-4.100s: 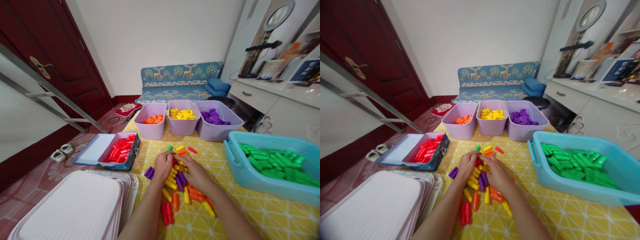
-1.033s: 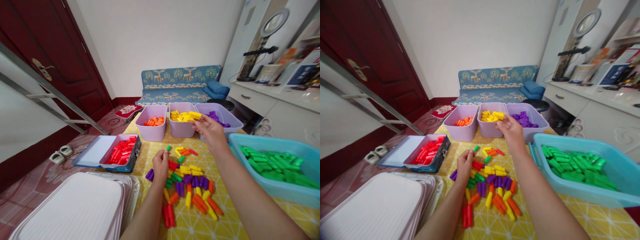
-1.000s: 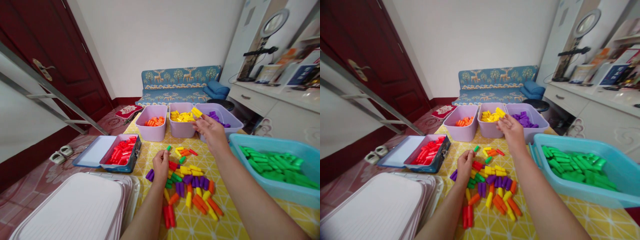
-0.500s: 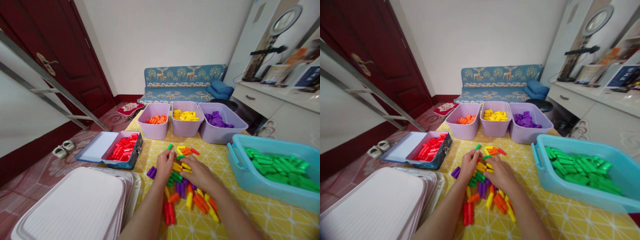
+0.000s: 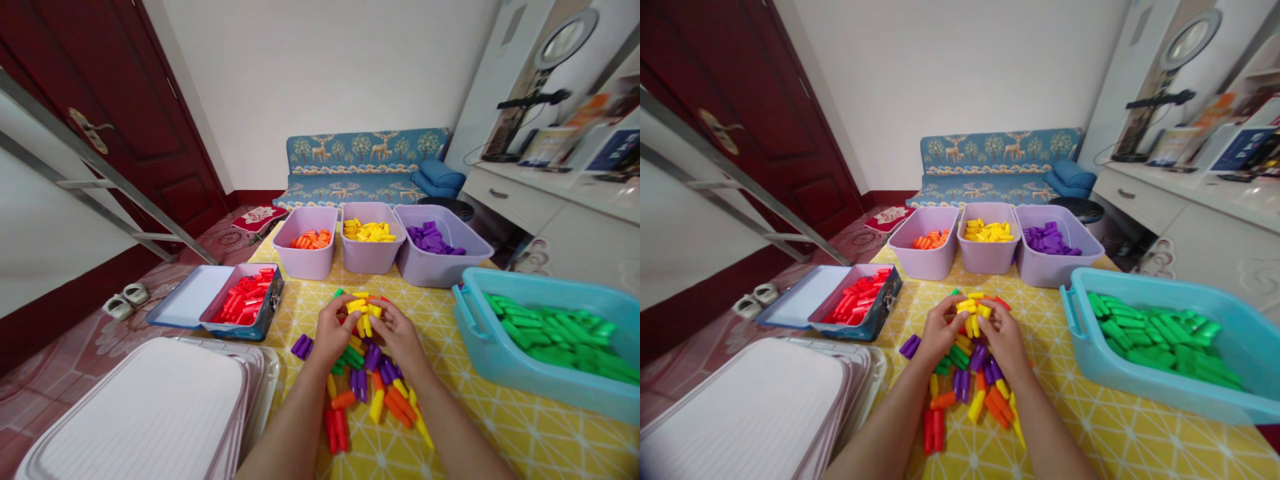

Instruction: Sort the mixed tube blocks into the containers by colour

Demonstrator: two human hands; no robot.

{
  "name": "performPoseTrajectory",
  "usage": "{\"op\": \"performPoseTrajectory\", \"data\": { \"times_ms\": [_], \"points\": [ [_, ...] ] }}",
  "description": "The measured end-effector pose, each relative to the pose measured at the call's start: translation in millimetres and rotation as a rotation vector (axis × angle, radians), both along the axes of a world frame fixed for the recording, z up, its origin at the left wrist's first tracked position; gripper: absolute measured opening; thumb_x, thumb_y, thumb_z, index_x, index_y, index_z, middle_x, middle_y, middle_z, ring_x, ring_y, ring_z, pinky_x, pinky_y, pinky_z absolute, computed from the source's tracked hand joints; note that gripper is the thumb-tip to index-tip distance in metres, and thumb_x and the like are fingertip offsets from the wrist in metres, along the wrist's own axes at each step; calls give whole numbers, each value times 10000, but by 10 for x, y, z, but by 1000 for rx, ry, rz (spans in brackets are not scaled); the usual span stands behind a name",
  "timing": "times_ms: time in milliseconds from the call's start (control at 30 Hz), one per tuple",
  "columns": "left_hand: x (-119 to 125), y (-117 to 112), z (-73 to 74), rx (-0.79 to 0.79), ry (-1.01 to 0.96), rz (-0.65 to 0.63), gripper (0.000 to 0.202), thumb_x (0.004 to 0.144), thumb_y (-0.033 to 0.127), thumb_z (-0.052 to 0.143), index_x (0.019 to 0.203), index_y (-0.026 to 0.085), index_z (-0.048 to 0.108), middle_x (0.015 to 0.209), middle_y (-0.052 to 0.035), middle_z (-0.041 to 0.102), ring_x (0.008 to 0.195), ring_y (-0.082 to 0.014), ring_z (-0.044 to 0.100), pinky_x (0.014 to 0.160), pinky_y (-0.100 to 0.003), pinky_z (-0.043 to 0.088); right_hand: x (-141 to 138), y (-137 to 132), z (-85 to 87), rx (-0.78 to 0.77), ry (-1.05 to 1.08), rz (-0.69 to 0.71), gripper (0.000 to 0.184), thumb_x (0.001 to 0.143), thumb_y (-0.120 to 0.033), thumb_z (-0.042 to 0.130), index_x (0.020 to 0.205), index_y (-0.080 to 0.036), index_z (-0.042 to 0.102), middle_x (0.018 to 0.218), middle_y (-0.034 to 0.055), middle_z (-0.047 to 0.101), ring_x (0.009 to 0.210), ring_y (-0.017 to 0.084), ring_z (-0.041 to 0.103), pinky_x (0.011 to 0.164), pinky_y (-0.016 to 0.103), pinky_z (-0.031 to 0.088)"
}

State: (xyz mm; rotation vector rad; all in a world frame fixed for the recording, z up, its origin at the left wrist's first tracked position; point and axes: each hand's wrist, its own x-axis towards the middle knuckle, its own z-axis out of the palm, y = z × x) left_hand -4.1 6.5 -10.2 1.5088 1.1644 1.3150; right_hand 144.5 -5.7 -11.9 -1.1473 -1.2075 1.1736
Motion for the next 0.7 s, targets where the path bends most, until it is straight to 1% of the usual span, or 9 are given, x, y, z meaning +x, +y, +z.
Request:
{"op": "performPoseTrajectory", "data": {
  "times_ms": [100,200,233,300,400,467,533,600,700],
  "points": [
    [-7,-7,29,-17,-85,33,235,811,313,590,975,151,640,845,-38,665,764,-146,600,731,-248,475,-12,-14,20,-5,31,-54,427,743,-418,655,1095,-193,566,942,67,707,803,214,674,690,321,532],
    [-12,-20,64,18,-98,66,198,808,316,593,898,147,646,764,-17,633,702,-128,570,700,-236,462,-16,-25,39,19,44,-80,406,741,-415,666,1066,-190,570,965,75,716,853,218,676,752,329,525],
    [-13,-22,67,31,-92,80,198,807,318,597,899,150,648,743,-10,620,689,-124,560,693,-232,457,-18,-27,43,25,45,-78,393,742,-411,668,1052,-188,574,967,78,717,870,219,675,777,333,520],
    [-14,-19,54,43,-95,103,210,809,326,602,925,156,648,731,-3,609,678,-118,552,685,-227,455,-22,-32,47,26,31,-63,372,744,-405,670,1030,-184,583,942,78,718,860,218,674,772,330,516],
    [-7,-1,-2,23,-143,72,246,807,340,615,969,157,637,788,-17,635,697,-121,578,686,-228,472,-35,-36,44,16,3,-32,380,751,-388,658,1061,-180,585,865,58,707,757,195,664,678,304,514],
    [2,13,-45,17,-173,37,264,797,341,634,984,154,633,815,-30,651,720,-129,601,694,-231,488,-47,-39,38,2,-13,-30,411,743,-364,659,1100,-179,579,815,36,687,656,164,635,604,278,500],
    [12,25,-69,24,-207,31,277,792,334,644,1002,154,623,862,-46,661,768,-142,623,709,-237,506,-57,-43,25,-21,-28,-40,442,725,-346,667,1123,-179,575,782,17,667,575,136,596,542,257,478],
    [17,31,-68,33,-268,71,310,793,321,641,1056,165,592,950,-62,657,838,-160,638,720,-248,528,-59,-48,12,-36,-33,-40,441,715,-348,670,1114,-181,582,760,6,653,536,121,568,506,244,459],
    [9,31,-35,34,-366,184,388,803,298,622,1161,194,513,1029,-66,630,903,-172,647,724,-264,552,-33,-40,39,-35,-42,-24,391,709,-362,661,1052,-180,613,692,-11,629,490,104,530,468,230,425]
  ]
}}
